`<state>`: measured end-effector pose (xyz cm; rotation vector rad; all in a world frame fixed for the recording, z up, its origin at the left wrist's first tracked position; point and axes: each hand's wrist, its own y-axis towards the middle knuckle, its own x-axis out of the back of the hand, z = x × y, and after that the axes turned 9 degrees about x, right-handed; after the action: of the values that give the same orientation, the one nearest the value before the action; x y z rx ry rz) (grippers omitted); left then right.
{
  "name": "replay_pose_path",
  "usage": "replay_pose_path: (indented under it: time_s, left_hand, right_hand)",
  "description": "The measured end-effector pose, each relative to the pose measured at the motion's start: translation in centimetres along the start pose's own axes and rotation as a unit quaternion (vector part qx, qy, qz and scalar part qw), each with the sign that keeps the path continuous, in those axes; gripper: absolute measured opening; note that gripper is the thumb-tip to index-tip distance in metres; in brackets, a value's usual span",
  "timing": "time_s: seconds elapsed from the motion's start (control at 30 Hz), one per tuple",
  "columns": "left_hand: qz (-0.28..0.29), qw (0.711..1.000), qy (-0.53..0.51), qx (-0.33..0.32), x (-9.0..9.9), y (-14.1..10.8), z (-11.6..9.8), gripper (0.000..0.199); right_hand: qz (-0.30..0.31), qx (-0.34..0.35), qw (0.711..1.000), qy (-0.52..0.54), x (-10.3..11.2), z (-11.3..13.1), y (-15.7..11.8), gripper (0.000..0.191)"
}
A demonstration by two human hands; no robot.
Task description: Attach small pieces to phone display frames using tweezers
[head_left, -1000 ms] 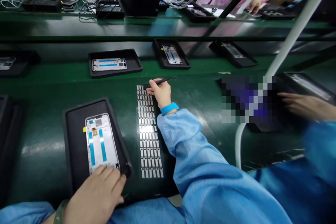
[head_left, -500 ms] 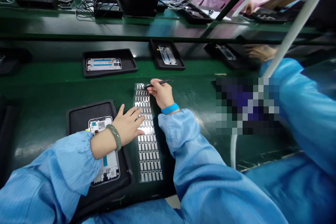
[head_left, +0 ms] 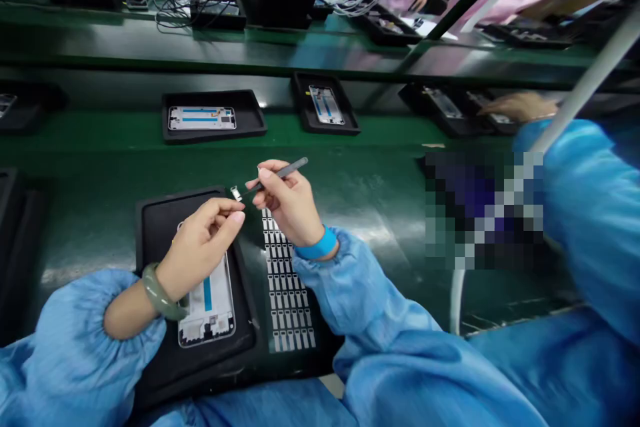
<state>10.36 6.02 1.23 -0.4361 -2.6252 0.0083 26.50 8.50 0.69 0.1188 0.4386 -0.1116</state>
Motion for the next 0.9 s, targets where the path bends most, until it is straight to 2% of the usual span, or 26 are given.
replay_pose_path:
  time_s: [0.07,0.2,0.33,0.47,0.5,0.57,0.6,0.67,0.73,0.8,0.9]
  left_hand:
    - [-0.018,0.995,-0.083,0.043,0.5,-0.9,0.2,0.026]
    - [-0.038,0.990,-0.109,0.081,1.3,-1.7,0.4,0.023]
    - [0.018,0.992,-0.070,0.099,2.4,-2.0,1.2,0.025]
    - [0.084,0.990,-0.037,0.110,3.4,-2.7,2.1,0.029]
    - [0.098,0.989,-0.028,0.111,3.6,-2.9,2.3,0.030]
    - [0.100,0.989,0.006,0.106,4.1,-3.2,2.8,0.031]
    - [0.079,0.992,0.035,0.095,4.3,-3.4,3.1,0.030]
    - [0.002,0.992,0.119,0.043,4.7,-3.5,4.0,0.028]
    - [-0.066,0.973,0.217,-0.033,5.0,-3.5,5.2,0.032]
    - [-0.070,0.947,0.297,-0.098,5.1,-3.5,6.4,0.032]
    - [-0.044,0.928,0.344,-0.136,5.0,-3.4,7.4,0.025]
  right_hand:
    - [0.023,0.003,1.000,-0.008,-1.1,-0.5,-0.8,0.025]
    - [0.065,0.024,0.996,-0.047,-2.2,-0.8,-1.7,0.025]
    - [0.106,0.053,0.982,-0.147,-2.6,-0.3,-2.7,0.022]
    - [0.194,0.082,0.943,-0.257,-2.8,0.1,-3.4,0.013]
    - [0.207,0.078,0.940,-0.259,-2.9,0.0,-3.3,0.012]
    - [0.202,0.051,0.954,-0.216,-2.9,-0.3,-2.9,0.014]
    - [0.188,0.034,0.965,-0.182,-2.9,-0.6,-2.6,0.015]
    - [0.153,0.004,0.981,-0.121,-2.9,-1.5,-1.7,0.018]
    - [0.134,-0.023,0.987,-0.088,-2.9,-2.5,-1.0,0.022]
    - [0.128,-0.057,0.987,-0.073,-3.0,-3.6,-0.7,0.026]
    - [0.127,-0.090,0.985,-0.078,-3.1,-4.9,-0.6,0.032]
